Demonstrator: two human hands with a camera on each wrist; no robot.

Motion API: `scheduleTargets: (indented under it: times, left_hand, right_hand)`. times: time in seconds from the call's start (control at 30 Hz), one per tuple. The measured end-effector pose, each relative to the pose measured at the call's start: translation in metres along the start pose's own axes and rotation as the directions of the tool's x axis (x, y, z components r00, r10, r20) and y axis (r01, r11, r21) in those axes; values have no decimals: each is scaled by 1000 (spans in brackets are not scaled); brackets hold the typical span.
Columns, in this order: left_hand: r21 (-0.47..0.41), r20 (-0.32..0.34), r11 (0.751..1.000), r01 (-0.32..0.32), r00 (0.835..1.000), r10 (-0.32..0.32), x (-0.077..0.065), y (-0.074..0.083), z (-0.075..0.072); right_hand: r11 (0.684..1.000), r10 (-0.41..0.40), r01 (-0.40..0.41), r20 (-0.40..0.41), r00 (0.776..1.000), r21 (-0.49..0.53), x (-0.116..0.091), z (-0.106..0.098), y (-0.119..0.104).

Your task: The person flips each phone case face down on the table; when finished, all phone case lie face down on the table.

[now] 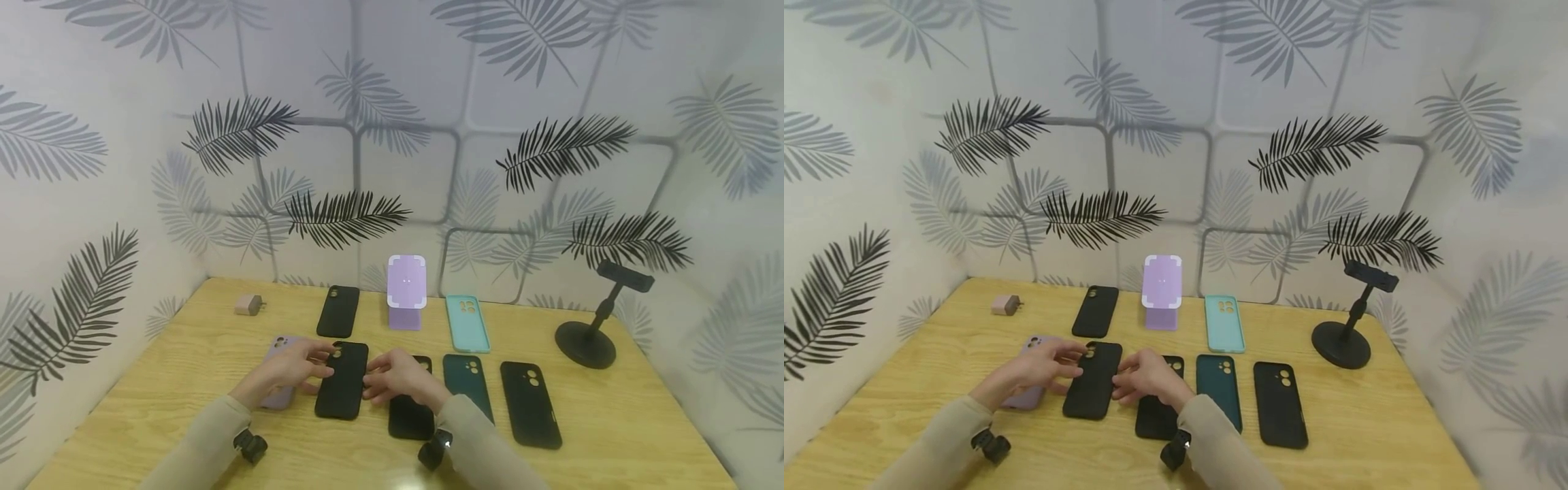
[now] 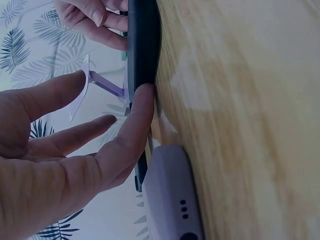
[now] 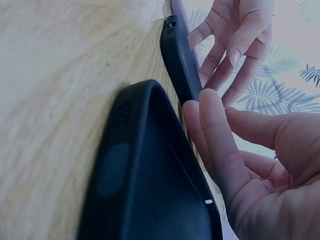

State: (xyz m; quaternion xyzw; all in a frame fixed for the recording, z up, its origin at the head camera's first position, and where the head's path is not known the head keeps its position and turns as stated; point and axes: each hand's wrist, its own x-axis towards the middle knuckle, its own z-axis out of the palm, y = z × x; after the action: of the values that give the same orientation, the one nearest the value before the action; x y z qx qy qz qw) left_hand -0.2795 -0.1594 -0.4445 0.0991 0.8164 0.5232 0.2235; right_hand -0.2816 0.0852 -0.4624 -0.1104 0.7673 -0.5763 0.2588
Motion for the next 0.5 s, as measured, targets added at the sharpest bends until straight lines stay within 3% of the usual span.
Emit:
scheduleTargets:
  times: [0.13,0.3,0.5]
  left_hand:
    - [11,-38,1000,1,999,0,1,1,1]
    - [39,-111,998,-52,992,56,7,4,5]
    - [50,-91,988,-146,985,150,16,6,18]
  right_hand:
    - [1000,-13,13,-6,1000,-12,0,-5,1]
    - [998,-62,62,-40,997,-5,-6,-17,0]
    - [994,-105,106,-79,991,12,-17,-37,5]
